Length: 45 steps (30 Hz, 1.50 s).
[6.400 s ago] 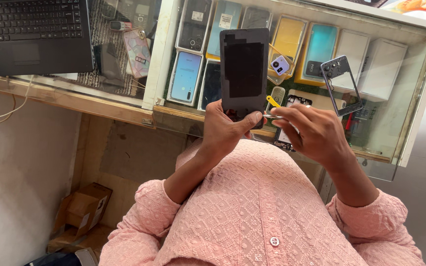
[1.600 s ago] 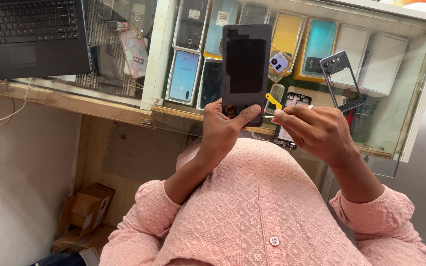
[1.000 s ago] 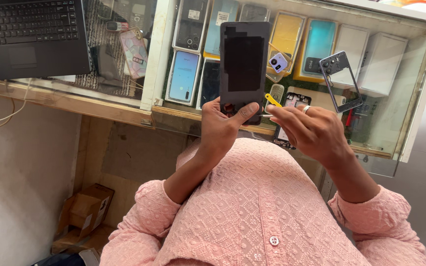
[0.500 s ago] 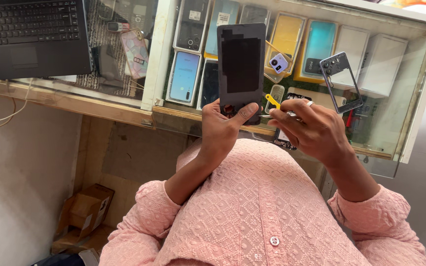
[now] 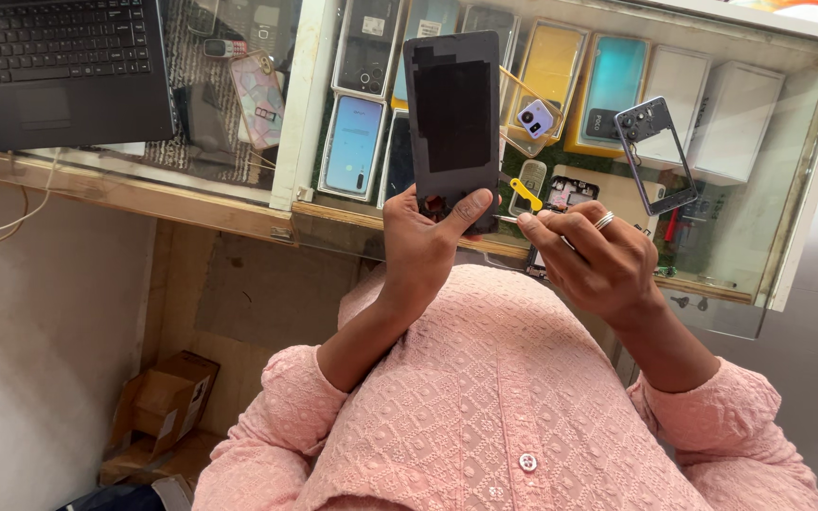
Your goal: The person holds a disassembled phone frame with a detached screen and works on its edge, using a small pry tool and tweezers to lift and adjust components around the frame. They repeatedly reposition the phone and continue prying along its side over the workbench.
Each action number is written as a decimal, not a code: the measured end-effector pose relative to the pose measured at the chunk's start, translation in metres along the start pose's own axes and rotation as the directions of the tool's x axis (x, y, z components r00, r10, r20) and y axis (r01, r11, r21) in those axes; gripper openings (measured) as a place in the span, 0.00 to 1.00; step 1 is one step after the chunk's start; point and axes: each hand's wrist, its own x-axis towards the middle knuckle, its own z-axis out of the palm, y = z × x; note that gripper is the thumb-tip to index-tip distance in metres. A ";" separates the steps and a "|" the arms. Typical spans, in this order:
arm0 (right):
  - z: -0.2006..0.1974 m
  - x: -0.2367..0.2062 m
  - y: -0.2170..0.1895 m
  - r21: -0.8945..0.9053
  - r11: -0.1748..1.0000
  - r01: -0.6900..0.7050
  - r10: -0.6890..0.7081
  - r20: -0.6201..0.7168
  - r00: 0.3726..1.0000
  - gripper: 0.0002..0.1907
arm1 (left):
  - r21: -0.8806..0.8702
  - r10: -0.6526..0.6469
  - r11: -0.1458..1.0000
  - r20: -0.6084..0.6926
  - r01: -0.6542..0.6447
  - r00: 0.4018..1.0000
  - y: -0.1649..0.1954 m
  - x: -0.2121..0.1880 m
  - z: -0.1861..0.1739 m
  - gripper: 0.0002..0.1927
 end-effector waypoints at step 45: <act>-0.008 0.019 0.016 0.255 0.958 -0.132 0.099 0.137 0.986 0.07 | -0.005 -0.001 1.000 0.105 0.001 0.995 0.005 0.002 -0.001 0.12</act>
